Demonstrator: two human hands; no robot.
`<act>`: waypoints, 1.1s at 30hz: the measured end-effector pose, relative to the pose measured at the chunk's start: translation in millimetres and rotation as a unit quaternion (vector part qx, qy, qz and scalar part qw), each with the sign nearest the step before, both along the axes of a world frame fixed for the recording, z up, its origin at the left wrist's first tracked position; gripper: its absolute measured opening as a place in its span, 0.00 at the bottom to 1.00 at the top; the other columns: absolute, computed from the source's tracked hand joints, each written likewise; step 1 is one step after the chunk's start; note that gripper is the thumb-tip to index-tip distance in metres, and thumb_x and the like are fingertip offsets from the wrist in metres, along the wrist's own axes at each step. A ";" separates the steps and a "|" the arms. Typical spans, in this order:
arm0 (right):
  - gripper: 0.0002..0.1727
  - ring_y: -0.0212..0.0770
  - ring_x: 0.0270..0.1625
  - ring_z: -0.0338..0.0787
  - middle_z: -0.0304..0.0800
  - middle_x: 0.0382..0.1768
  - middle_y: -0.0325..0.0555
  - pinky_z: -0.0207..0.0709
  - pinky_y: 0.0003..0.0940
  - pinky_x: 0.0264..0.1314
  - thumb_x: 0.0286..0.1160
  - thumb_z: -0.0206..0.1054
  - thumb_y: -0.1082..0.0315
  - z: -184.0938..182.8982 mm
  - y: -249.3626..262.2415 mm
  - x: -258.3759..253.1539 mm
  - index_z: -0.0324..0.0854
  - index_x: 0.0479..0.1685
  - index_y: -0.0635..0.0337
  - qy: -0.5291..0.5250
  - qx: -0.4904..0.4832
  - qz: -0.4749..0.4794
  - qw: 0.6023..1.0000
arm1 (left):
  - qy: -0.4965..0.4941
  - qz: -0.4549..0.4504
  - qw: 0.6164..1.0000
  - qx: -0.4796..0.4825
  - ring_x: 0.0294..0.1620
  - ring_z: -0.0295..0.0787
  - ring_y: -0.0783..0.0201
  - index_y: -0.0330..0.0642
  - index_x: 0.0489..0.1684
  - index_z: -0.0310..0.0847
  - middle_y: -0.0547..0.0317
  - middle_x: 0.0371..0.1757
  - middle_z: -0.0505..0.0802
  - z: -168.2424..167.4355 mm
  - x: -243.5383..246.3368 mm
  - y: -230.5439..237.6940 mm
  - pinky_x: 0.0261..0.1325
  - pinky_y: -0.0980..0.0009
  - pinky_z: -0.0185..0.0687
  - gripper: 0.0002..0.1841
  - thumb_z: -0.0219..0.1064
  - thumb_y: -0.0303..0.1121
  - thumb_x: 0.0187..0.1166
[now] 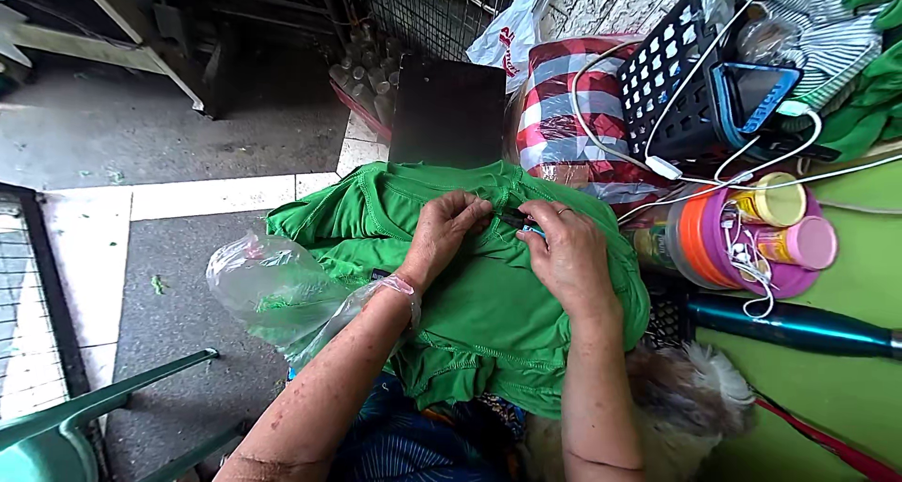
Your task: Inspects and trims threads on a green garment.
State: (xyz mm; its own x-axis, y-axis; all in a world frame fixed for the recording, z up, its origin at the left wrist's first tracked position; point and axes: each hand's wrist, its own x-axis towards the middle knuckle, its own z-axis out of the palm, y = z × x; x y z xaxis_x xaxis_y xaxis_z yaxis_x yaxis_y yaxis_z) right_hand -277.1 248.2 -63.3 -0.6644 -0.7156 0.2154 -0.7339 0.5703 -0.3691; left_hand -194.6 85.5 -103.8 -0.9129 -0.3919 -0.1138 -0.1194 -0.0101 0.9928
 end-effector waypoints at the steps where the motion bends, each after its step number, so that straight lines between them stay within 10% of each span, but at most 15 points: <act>1: 0.14 0.63 0.50 0.93 0.92 0.45 0.63 0.80 0.62 0.51 0.70 0.74 0.75 0.2 -1.4 0.7 0.89 0.55 0.65 0.004 0.006 -0.001 1.000 | -0.005 0.000 1.000 0.002 0.34 0.87 0.77 0.41 0.43 0.83 0.65 0.34 0.89 2.1 1.9 0.9 0.46 0.77 0.85 0.09 0.62 0.36 0.88; 26: 0.16 0.64 0.44 0.93 0.91 0.42 0.65 0.82 0.60 0.47 0.80 0.67 0.74 -14.3 -3.7 -1.5 0.81 0.62 0.71 -0.031 -0.068 -0.053 0.996 | 0.058 0.053 0.995 0.064 0.34 0.89 0.79 0.48 0.43 0.84 0.73 0.36 0.91 -3.5 11.4 1.1 0.45 0.79 0.88 0.05 0.62 0.33 0.87; 33: 0.18 0.61 0.45 0.92 0.90 0.43 0.63 0.82 0.58 0.47 0.80 0.67 0.73 -14.1 -2.0 -0.7 0.79 0.65 0.71 -0.053 -0.079 -0.065 0.993 | 0.212 -0.018 0.943 -0.257 0.47 0.90 0.67 0.33 0.41 0.95 0.50 0.43 0.94 -16.3 11.2 -2.4 0.56 0.77 0.83 0.06 0.74 0.23 0.72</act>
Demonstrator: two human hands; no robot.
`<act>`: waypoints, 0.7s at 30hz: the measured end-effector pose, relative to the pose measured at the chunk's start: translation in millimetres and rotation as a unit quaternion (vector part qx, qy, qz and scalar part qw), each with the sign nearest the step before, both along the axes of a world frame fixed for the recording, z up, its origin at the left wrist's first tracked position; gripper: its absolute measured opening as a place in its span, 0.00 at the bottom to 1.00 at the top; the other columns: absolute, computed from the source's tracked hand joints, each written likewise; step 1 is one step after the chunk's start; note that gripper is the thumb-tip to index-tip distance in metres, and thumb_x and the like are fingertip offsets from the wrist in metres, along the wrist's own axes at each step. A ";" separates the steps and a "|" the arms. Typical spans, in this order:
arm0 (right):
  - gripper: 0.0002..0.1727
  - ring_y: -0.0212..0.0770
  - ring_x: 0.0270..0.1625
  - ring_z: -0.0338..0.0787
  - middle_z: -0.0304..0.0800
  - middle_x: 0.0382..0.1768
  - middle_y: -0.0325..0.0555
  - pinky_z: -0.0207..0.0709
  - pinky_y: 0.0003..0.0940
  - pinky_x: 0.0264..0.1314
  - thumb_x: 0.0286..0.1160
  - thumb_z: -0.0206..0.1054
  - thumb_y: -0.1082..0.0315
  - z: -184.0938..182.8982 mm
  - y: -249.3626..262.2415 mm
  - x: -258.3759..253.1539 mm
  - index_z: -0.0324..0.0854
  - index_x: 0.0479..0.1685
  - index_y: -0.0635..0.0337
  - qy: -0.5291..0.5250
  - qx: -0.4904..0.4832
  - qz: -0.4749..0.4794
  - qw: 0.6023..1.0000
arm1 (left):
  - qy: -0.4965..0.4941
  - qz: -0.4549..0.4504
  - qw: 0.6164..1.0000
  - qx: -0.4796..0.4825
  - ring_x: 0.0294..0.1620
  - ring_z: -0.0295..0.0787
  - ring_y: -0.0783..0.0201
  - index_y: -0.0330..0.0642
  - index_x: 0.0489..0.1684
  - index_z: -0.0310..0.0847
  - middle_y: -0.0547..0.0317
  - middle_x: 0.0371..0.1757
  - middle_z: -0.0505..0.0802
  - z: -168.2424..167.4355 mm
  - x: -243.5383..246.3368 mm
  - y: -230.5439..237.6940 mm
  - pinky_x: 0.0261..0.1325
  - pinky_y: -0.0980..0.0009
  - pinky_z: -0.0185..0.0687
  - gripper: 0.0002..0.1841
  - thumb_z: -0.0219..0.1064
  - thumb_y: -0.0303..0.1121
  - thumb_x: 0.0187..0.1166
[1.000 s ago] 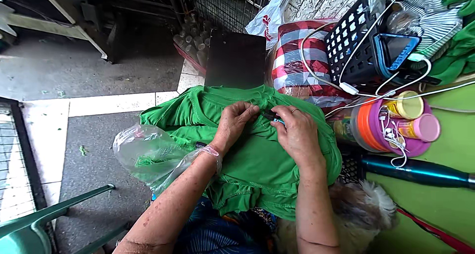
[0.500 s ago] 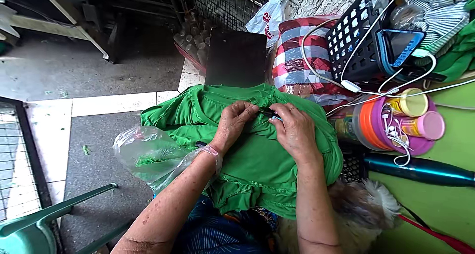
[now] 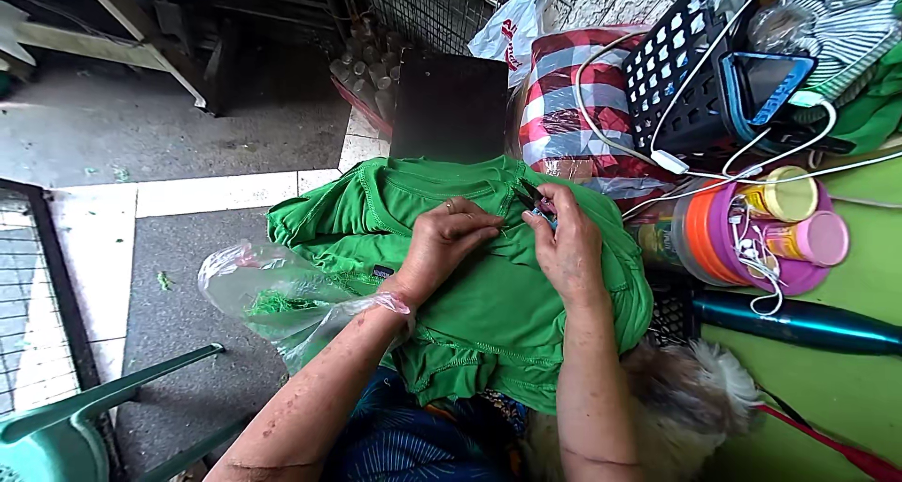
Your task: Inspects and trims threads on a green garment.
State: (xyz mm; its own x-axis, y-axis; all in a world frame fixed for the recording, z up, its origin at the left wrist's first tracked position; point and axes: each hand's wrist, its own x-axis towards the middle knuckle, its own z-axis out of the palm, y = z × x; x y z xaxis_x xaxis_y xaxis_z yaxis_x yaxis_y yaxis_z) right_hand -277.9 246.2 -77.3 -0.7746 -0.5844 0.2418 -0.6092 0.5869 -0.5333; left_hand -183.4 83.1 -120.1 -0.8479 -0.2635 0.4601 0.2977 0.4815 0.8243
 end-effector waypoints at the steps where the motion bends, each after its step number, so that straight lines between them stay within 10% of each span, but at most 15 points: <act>1: 0.17 0.60 0.45 0.92 0.90 0.43 0.63 0.82 0.58 0.47 0.80 0.67 0.73 0.2 -0.1 0.1 0.79 0.65 0.71 0.002 0.001 0.000 1.000 | 0.002 0.001 0.999 -0.044 0.45 0.90 0.66 0.34 0.43 0.95 0.48 0.42 0.93 0.0 -2.1 1.9 0.54 0.77 0.83 0.07 0.75 0.24 0.71; 5: 0.17 0.54 0.45 0.92 0.91 0.44 0.60 0.82 0.50 0.49 0.77 0.69 0.74 -3.2 4.0 -1.8 0.80 0.63 0.71 -0.003 -0.051 0.029 0.998 | -0.011 0.004 0.998 -0.062 0.43 0.89 0.65 0.35 0.37 0.93 0.49 0.40 0.92 -1.4 -4.3 5.6 0.52 0.76 0.83 0.03 0.74 0.24 0.73; 9: 0.15 0.25 0.39 0.84 0.88 0.41 0.48 0.76 0.15 0.43 0.75 0.70 0.74 -0.6 13.5 -4.0 0.81 0.57 0.70 -0.085 -0.154 0.100 0.979 | -0.148 -0.015 0.972 0.181 0.30 0.86 0.79 0.39 0.46 0.84 0.64 0.34 0.90 2.2 4.8 -3.2 0.40 0.81 0.84 0.05 0.63 0.29 0.85; 16: 0.15 0.54 0.47 0.94 0.94 0.45 0.57 0.84 0.53 0.53 0.68 0.75 0.76 15.7 15.5 12.7 0.88 0.55 0.68 -0.026 0.011 0.102 0.994 | -0.143 -0.037 0.956 0.253 0.31 0.85 0.80 0.42 0.45 0.83 0.67 0.33 0.89 0.5 6.6 -3.3 0.40 0.82 0.83 0.05 0.60 0.30 0.87; 21: 0.13 0.63 0.45 0.93 0.92 0.40 0.63 0.82 0.61 0.45 0.70 0.74 0.75 29.9 -2.1 36.0 0.88 0.52 0.69 0.024 0.112 0.042 0.992 | -0.060 -0.029 0.974 0.215 0.37 0.83 0.78 0.41 0.39 0.85 0.64 0.42 0.86 -8.9 5.0 1.7 0.41 0.84 0.80 0.03 0.65 0.26 0.81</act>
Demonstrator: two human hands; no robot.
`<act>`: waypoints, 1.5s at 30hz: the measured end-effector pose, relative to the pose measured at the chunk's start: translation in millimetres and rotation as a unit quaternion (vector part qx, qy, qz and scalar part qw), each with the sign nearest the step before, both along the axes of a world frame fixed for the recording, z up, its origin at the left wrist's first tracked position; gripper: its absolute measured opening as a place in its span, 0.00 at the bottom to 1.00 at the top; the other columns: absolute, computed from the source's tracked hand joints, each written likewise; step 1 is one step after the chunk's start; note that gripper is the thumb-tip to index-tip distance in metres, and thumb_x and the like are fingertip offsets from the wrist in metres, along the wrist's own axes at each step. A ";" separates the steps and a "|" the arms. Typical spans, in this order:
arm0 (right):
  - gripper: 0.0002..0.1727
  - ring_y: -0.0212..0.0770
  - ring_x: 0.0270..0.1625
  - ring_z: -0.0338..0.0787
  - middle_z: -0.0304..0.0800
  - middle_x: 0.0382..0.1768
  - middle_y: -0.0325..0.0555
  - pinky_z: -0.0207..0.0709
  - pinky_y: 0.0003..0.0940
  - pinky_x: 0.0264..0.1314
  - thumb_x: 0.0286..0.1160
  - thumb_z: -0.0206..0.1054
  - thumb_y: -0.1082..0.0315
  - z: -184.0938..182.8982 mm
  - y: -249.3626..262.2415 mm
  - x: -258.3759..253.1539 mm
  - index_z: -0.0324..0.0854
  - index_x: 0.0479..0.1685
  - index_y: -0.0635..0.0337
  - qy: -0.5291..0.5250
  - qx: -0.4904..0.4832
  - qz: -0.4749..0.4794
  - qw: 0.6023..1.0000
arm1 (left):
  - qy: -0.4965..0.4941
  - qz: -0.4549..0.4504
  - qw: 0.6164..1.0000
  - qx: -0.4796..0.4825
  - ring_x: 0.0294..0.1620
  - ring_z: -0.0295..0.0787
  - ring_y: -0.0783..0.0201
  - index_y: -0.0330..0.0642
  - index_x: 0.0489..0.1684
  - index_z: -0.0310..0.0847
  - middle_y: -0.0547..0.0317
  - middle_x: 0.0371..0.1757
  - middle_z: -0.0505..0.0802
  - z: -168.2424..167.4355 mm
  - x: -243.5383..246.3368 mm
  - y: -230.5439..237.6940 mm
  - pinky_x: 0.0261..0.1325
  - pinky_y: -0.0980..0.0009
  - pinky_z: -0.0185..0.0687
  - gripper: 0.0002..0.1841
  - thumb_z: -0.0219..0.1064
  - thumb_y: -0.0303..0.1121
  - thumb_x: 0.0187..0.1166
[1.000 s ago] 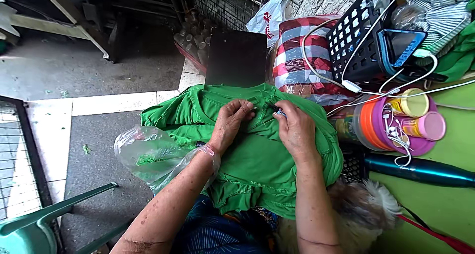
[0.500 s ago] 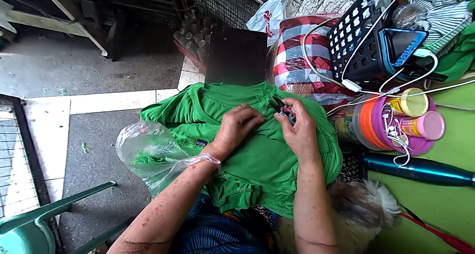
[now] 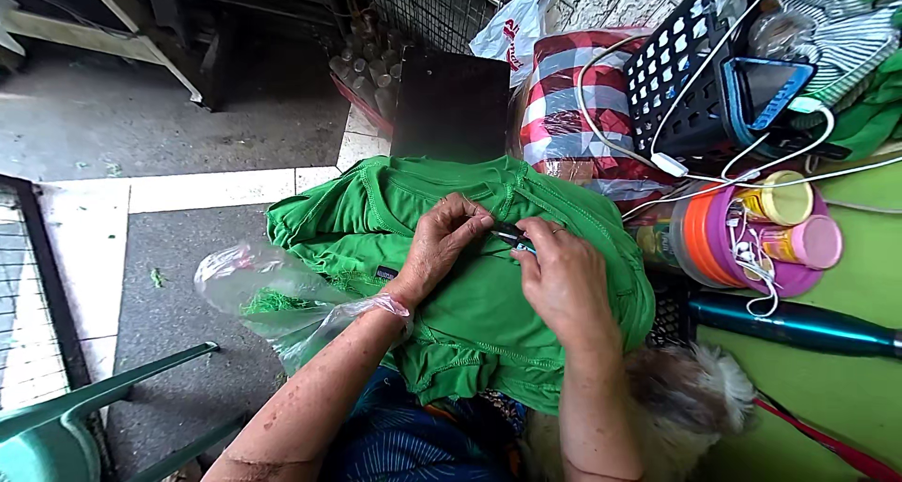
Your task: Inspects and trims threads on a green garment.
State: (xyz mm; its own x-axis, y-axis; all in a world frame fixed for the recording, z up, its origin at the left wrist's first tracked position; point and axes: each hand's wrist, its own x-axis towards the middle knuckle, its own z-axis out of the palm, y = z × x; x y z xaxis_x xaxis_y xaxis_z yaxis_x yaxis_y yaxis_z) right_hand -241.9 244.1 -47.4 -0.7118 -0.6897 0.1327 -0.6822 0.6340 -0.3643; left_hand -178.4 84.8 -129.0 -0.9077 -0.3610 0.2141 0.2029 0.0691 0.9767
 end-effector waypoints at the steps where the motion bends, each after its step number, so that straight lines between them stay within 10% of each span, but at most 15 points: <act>1: 0.12 0.64 0.44 0.93 0.91 0.39 0.63 0.82 0.60 0.44 0.70 0.73 0.75 1.0 -3.3 3.0 0.88 0.51 0.69 0.007 0.013 -0.009 1.000 | 0.015 0.009 1.000 -0.012 0.40 0.83 0.77 0.40 0.38 0.85 0.62 0.43 0.86 -1.1 -1.3 0.7 0.43 0.83 0.81 0.03 0.67 0.26 0.80; 5: 0.09 0.64 0.42 0.93 0.91 0.39 0.64 0.82 0.58 0.41 0.71 0.72 0.75 -0.8 -14.1 9.5 0.89 0.48 0.67 0.044 0.050 -0.034 0.997 | 0.041 0.027 0.996 -0.069 0.46 0.83 0.74 0.38 0.35 0.88 0.60 0.43 0.87 -2.3 -3.4 2.4 0.51 0.81 0.78 0.04 0.69 0.27 0.78; 11: 0.10 0.62 0.40 0.93 0.91 0.40 0.64 0.83 0.60 0.40 0.77 0.69 0.75 -10.4 -3.7 -5.5 0.87 0.53 0.68 -0.051 -0.044 -0.065 0.996 | -0.060 0.030 0.998 0.015 0.26 0.81 0.78 0.42 0.46 0.80 0.65 0.29 0.86 8.3 4.2 0.0 0.34 0.82 0.80 0.08 0.57 0.34 0.90; 18: 0.12 0.23 0.24 0.76 0.88 0.33 0.39 0.67 0.19 0.26 0.82 0.66 0.69 -25.6 10.7 -15.0 0.78 0.60 0.62 -0.184 -0.236 -0.132 0.945 | 0.018 0.040 0.987 -0.157 0.40 0.86 0.72 0.33 0.40 0.90 0.52 0.45 0.90 28.1 -8.5 -2.3 0.47 0.80 0.83 0.03 0.71 0.23 0.76; 24: 0.14 0.28 0.32 0.84 0.88 0.34 0.43 0.76 0.25 0.35 0.82 0.67 0.69 -27.6 9.0 -13.8 0.78 0.61 0.63 -0.157 -0.229 -0.134 0.951 | -0.010 0.047 0.940 -0.338 0.41 0.90 0.52 0.34 0.40 0.92 0.44 0.39 0.90 26.7 -31.7 11.2 0.46 0.61 0.86 0.05 0.71 0.25 0.77; 30: 0.14 0.33 0.37 0.86 0.89 0.40 0.48 0.79 0.27 0.40 0.76 0.72 0.71 -28.5 12.9 -13.4 0.83 0.58 0.65 -0.139 -0.208 -0.095 0.964 | -0.129 0.024 0.991 -0.002 0.32 0.81 0.76 0.40 0.52 0.78 0.64 0.37 0.85 22.9 -13.7 -2.1 0.41 0.78 0.80 0.13 0.51 0.38 0.94; 35: 0.15 0.56 0.45 0.92 0.92 0.46 0.60 0.83 0.55 0.46 0.72 0.74 0.73 -9.8 8.0 -3.2 0.86 0.57 0.67 -0.099 -0.085 -0.091 0.987 | -0.103 0.049 0.977 0.179 0.32 0.84 0.79 0.44 0.44 0.74 0.71 0.34 0.87 15.2 -16.9 -2.8 0.43 0.81 0.82 0.11 0.47 0.33 0.94; 45: 0.10 0.64 0.47 0.91 0.89 0.47 0.64 0.80 0.63 0.44 0.75 0.74 0.72 13.8 -11.3 -3.6 0.90 0.52 0.63 -0.107 0.085 -0.098 0.986 | -0.099 0.056 0.992 0.056 0.37 0.88 0.78 0.39 0.51 0.75 0.64 0.40 0.90 8.6 -4.5 4.5 0.47 0.79 0.85 0.12 0.49 0.36 0.94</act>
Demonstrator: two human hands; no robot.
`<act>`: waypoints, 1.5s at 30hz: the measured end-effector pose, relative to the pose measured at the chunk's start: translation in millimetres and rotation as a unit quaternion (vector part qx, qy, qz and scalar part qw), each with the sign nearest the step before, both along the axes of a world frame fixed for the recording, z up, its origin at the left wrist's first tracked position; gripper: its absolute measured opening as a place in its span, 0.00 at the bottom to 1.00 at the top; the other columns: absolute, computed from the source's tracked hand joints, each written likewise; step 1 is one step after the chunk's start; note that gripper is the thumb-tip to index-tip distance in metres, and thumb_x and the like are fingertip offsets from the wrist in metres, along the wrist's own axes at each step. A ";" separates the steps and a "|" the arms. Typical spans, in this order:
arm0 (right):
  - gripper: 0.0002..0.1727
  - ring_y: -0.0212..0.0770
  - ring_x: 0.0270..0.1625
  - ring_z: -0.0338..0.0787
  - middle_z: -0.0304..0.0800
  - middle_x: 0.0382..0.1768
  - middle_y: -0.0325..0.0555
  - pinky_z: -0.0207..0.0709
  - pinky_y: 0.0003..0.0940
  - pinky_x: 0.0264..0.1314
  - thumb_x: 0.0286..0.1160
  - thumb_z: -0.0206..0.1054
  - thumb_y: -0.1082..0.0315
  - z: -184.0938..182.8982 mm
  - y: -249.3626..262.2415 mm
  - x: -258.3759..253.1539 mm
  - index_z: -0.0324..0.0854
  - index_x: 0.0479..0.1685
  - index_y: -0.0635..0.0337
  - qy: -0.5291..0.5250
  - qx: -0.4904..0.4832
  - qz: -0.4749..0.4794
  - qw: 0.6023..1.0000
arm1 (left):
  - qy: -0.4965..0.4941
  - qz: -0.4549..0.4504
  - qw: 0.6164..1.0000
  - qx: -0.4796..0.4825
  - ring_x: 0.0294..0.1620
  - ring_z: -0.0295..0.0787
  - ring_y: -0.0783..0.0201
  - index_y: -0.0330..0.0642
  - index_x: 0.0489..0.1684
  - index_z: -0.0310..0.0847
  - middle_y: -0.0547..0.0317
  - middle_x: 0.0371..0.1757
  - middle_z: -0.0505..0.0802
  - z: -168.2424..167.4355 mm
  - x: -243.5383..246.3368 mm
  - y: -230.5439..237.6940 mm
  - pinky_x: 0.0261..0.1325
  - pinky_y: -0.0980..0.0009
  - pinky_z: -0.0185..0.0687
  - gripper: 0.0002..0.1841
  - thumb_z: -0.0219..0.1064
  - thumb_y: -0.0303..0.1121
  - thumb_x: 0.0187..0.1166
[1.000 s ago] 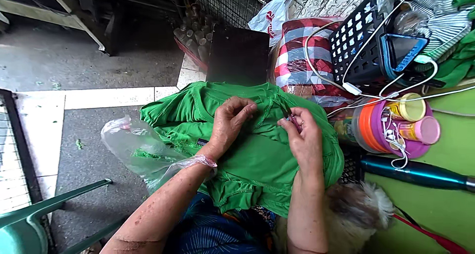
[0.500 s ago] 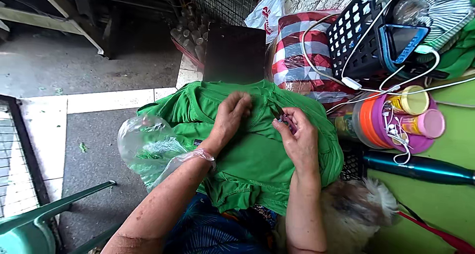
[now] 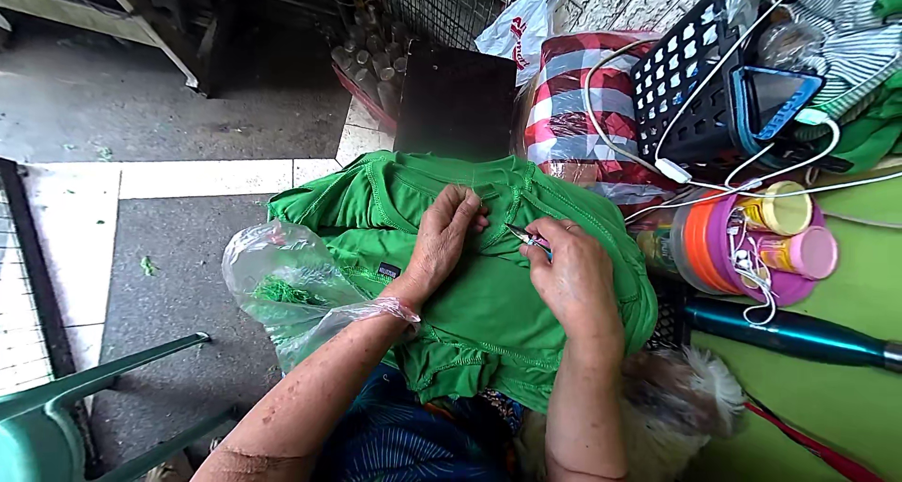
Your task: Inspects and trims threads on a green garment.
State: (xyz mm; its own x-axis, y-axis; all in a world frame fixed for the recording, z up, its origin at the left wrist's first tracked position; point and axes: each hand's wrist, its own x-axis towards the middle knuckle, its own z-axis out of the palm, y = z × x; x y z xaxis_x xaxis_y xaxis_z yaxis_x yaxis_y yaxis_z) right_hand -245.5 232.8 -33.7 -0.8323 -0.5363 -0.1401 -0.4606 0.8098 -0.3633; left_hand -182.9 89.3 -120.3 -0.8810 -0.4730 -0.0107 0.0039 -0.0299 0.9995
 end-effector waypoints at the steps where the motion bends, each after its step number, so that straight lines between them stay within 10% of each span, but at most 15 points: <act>1: 0.10 0.64 0.48 0.91 0.89 0.48 0.64 0.80 0.63 0.44 0.75 0.73 0.72 -1.7 0.3 0.1 0.91 0.52 0.63 0.005 -0.003 0.003 1.000 | -0.004 0.005 1.000 -0.029 0.38 0.88 0.76 0.38 0.51 0.76 0.62 0.41 0.90 -0.6 2.1 0.9 0.48 0.77 0.86 0.13 0.49 0.36 0.94; 5: 0.12 0.57 0.44 0.90 0.90 0.44 0.61 0.81 0.58 0.44 0.75 0.73 0.73 -17.6 11.6 -11.7 0.87 0.55 0.67 -0.016 -0.118 0.005 0.993 | -0.013 0.016 0.986 -0.167 0.45 0.86 0.65 0.35 0.53 0.80 0.50 0.48 0.89 0.0 5.7 3.5 0.51 0.64 0.82 0.14 0.51 0.35 0.92; 11: 0.14 0.17 0.32 0.78 0.82 0.36 0.33 0.71 0.12 0.34 0.73 0.71 0.72 -35.9 22.2 -21.6 0.78 0.55 0.59 -0.087 -0.388 -0.051 0.916 | -0.028 -0.037 0.996 -0.077 0.32 0.79 0.74 0.39 0.46 0.78 0.62 0.34 0.84 20.9 11.2 7.4 0.39 0.76 0.75 0.12 0.51 0.35 0.92; 18: 0.07 0.27 0.34 0.84 0.88 0.36 0.49 0.79 0.18 0.39 0.73 0.69 0.78 -54.1 -1.0 0.3 0.83 0.46 0.72 -0.006 -0.374 0.031 0.927 | -0.014 -0.026 0.983 0.179 0.36 0.87 0.78 0.46 0.51 0.72 0.66 0.49 0.89 22.7 10.5 7.1 0.44 0.79 0.86 0.10 0.44 0.35 0.94; 26: 0.07 0.21 0.35 0.80 0.84 0.38 0.42 0.73 0.13 0.40 0.80 0.65 0.75 -51.4 9.2 9.4 0.85 0.47 0.68 -0.026 -0.365 -0.054 0.929 | 0.000 -0.049 0.992 0.115 0.26 0.74 0.80 0.47 0.45 0.75 0.69 0.30 0.80 12.4 9.1 6.0 0.32 0.85 0.72 0.08 0.51 0.33 0.92; 33: 0.12 0.35 0.39 0.86 0.85 0.42 0.52 0.79 0.24 0.41 0.63 0.80 0.73 -70.2 4.1 21.9 0.91 0.45 0.66 0.109 -0.333 0.008 0.937 | 0.008 -0.054 0.996 0.070 0.24 0.73 0.79 0.46 0.44 0.76 0.68 0.27 0.79 6.4 8.9 7.0 0.30 0.83 0.69 0.06 0.54 0.32 0.90; 39: 0.01 0.19 0.41 0.85 0.87 0.41 0.34 0.79 0.12 0.42 0.72 0.72 0.76 -69.3 12.1 18.3 0.87 0.37 0.62 0.002 -0.522 -0.023 0.853 | 0.006 -0.054 0.997 0.053 0.23 0.71 0.79 0.45 0.43 0.77 0.68 0.27 0.79 5.5 10.3 6.6 0.29 0.84 0.66 0.06 0.55 0.32 0.90; 45: 0.11 0.14 0.36 0.80 0.84 0.36 0.23 0.74 0.10 0.37 0.76 0.74 0.53 -68.7 25.8 18.9 0.80 0.38 0.46 -0.059 -0.532 0.006 0.845 | 0.012 -0.049 0.997 0.053 0.24 0.71 0.80 0.47 0.43 0.77 0.69 0.28 0.80 3.6 10.1 6.0 0.28 0.85 0.66 0.06 0.56 0.32 0.89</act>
State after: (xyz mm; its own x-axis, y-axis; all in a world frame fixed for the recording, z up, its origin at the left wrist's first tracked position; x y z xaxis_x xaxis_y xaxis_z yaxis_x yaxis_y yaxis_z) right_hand -226.6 258.6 -102.4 -0.8402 -0.4186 0.3449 -0.3761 -0.0084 -0.9265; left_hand -172.8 95.2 -116.7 -0.9232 -0.3829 -0.0341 0.0205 -0.1377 0.9903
